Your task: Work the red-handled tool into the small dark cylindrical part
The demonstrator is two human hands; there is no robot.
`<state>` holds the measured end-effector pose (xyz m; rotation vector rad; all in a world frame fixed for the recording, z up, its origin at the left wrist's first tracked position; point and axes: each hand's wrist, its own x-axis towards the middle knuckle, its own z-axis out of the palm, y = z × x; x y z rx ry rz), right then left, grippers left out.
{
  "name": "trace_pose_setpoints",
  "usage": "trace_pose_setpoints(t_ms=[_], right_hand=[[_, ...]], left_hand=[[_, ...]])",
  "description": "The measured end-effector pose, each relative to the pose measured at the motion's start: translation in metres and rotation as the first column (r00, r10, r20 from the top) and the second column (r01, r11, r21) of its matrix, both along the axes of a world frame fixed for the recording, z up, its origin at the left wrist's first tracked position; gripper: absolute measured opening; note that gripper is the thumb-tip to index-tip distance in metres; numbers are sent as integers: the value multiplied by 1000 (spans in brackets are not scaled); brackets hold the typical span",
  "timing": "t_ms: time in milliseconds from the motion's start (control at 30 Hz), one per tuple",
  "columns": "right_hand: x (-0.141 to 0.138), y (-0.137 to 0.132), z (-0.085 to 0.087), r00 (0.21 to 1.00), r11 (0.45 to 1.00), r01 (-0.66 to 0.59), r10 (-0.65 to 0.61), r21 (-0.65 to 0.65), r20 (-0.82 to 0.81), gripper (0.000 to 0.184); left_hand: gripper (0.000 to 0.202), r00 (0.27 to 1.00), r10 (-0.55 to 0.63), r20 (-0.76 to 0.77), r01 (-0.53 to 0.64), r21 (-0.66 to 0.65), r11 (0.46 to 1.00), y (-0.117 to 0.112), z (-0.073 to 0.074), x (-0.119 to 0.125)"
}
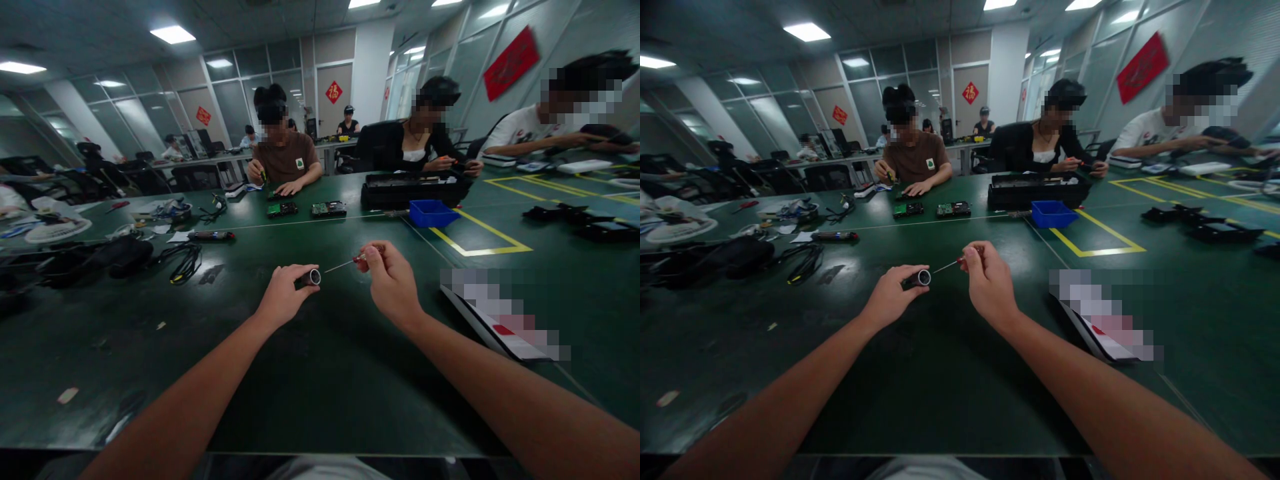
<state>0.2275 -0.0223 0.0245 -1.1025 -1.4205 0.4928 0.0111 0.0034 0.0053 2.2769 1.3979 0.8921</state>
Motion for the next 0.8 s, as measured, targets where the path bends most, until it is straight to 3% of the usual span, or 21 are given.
trace_pose_setpoints(t_ms=[200, 600, 800], right_hand=[[-1, 0, -2, 990, 994, -109, 110, -8, 88, 22], [4, 3, -1, 974, 999, 23, -27, 22, 223, 23], [6, 2, 1, 970, 998, 53, -57, 23, 234, 24]], left_hand=[[41, 1000, -8, -15, 8, -19, 1000, 0, 0, 2], [43, 996, -46, 79, 52, -81, 995, 5, -10, 1], [42, 969, -7, 249, 53, -182, 982, 13, -18, -2]])
